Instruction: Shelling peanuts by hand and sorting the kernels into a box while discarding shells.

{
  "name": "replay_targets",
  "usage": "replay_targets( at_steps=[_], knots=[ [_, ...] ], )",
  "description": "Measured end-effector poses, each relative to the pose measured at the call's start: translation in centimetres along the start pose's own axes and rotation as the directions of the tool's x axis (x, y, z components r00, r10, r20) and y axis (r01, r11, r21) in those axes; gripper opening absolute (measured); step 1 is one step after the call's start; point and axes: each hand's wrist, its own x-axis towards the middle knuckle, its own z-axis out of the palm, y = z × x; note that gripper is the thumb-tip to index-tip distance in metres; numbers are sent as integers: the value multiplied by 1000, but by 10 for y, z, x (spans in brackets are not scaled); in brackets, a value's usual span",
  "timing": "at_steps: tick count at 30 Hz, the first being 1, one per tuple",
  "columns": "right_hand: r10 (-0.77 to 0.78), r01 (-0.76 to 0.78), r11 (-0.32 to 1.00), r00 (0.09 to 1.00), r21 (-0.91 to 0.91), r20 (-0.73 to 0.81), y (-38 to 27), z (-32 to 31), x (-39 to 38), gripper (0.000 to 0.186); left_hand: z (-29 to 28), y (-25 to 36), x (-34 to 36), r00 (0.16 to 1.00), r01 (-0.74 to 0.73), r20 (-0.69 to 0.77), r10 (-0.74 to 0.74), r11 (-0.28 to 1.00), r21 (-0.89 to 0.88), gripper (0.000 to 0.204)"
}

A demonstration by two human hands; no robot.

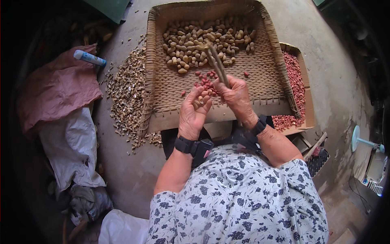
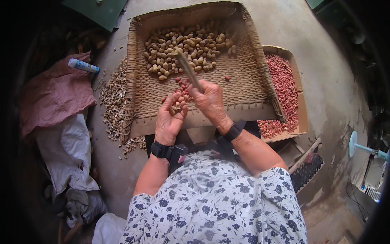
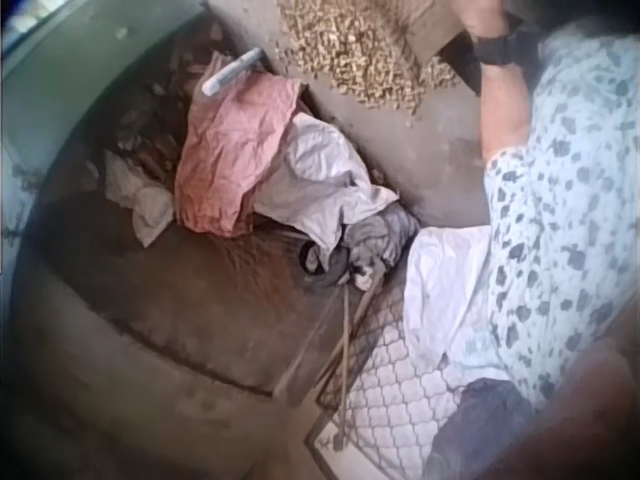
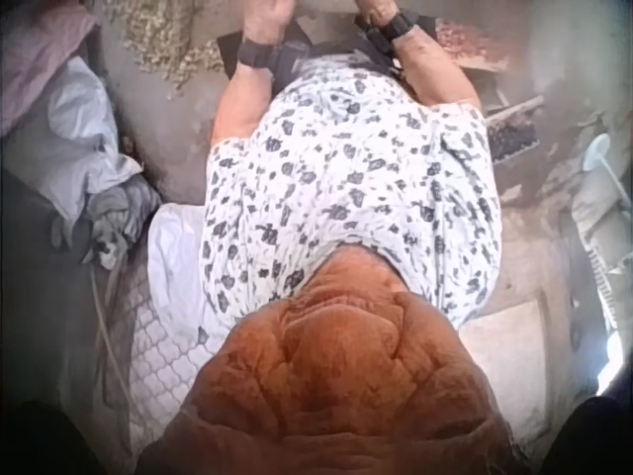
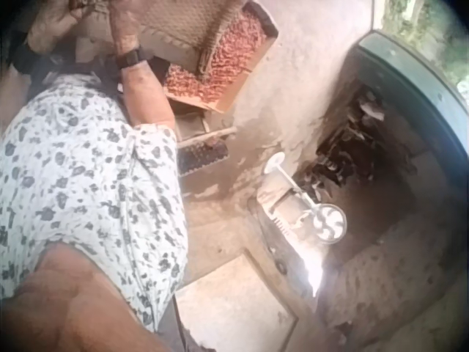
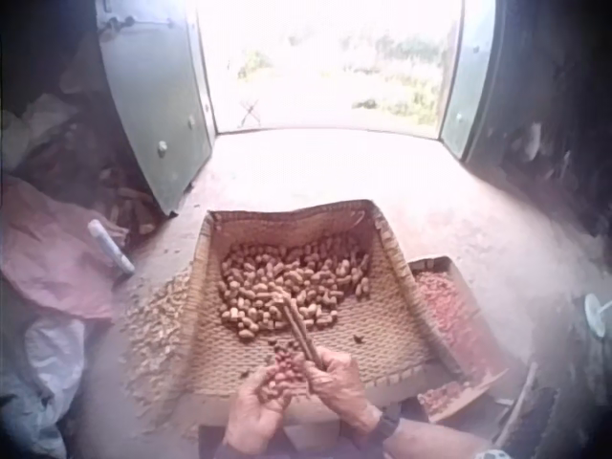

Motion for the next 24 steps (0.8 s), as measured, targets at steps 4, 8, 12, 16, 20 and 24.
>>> replay_targets(
  at_steps=[4,8,12,16,20,24],
  knots=[
    [-241,159,914,952,-372,-187,18,-41,56,9,-4,2,-3,997,58,-57,-58,998,-12,20],
    [-434,251,656,897,-712,-84,33,-59,90,17,-8,0,-2,999,50,0,-50,997,58,19],
    [-366,200,555,930,-808,-21,38,-55,103,21,-5,0,-2,995,-86,-40,91,989,124,16],
    [-323,163,534,946,-830,-22,31,-51,104,20,-8,2,-5,970,-199,-89,225,951,237,16],
    [-201,173,785,979,-595,19,15,-42,80,21,-7,0,-4,936,-260,-67,346,806,531,18],
    [-93,107,953,994,-282,63,1,-22,39,12,-4,-2,15,588,-408,567,576,-394,824,14]
  ],
)
